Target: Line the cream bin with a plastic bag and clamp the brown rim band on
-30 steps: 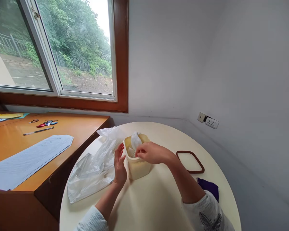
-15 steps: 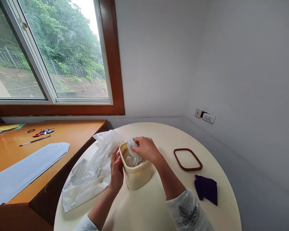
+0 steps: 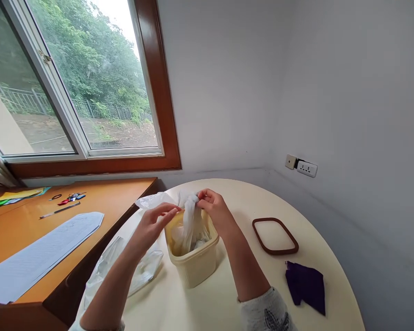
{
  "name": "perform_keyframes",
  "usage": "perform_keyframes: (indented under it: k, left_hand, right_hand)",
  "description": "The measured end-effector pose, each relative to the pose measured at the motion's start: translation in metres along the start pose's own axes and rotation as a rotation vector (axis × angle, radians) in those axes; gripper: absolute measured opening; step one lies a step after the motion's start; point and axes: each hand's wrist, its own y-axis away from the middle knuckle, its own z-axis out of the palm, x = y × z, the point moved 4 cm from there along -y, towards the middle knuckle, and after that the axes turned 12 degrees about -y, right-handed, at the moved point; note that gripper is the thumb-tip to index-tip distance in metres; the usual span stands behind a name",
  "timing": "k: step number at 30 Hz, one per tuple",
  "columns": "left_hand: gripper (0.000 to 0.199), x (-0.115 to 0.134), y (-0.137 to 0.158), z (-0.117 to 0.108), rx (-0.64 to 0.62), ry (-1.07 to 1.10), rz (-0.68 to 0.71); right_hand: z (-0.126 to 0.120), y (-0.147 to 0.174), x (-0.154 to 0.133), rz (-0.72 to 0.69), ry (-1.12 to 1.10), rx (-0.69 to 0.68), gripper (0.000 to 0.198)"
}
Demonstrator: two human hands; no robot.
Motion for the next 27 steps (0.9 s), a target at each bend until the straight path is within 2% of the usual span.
perform_keyframes:
  k: [3,6,8,11,13,17,19,23,27]
  left_hand:
    - [0.025,0.024,-0.007,0.002,-0.166,-0.147,0.025]
    - [0.023,0.031,-0.014,0.011,-0.236,-0.163,0.035]
    - [0.022,0.028,-0.02,0.014,-0.192,-0.136,0.039]
    - [0.024,0.021,-0.027,0.009,-0.032,-0.09,0.043]
    - [0.024,0.015,-0.03,0.004,0.023,-0.058,0.032]
    - [0.025,0.007,-0.028,-0.005,0.003,0.018,-0.013]
    - [0.026,0.008,-0.025,-0.01,-0.006,0.026,-0.033]
    - [0.028,0.013,-0.021,-0.014,-0.038,0.079,-0.091]
    - [0.03,0.016,-0.021,-0.008,-0.088,0.149,-0.121]
  right_hand:
    - [0.001,0.0,0.0,-0.019,-0.079,-0.003,0.014]
    - [0.001,-0.001,-0.002,-0.037,-0.061,-0.004,0.02]
    - [-0.003,-0.003,-0.004,-0.058,-0.058,0.035,0.022]
    - [-0.015,-0.005,-0.006,-0.077,-0.077,0.111,0.022]
    - [-0.024,-0.006,-0.007,-0.09,-0.087,0.155,0.023]
    - [-0.038,-0.007,-0.01,-0.121,-0.087,0.245,0.025]
    - [-0.041,-0.006,-0.011,-0.114,-0.095,0.247,0.025]
    - [-0.042,-0.003,-0.013,-0.033,-0.073,0.176,0.027]
    - [-0.035,0.002,-0.014,0.089,0.028,0.082,0.029]
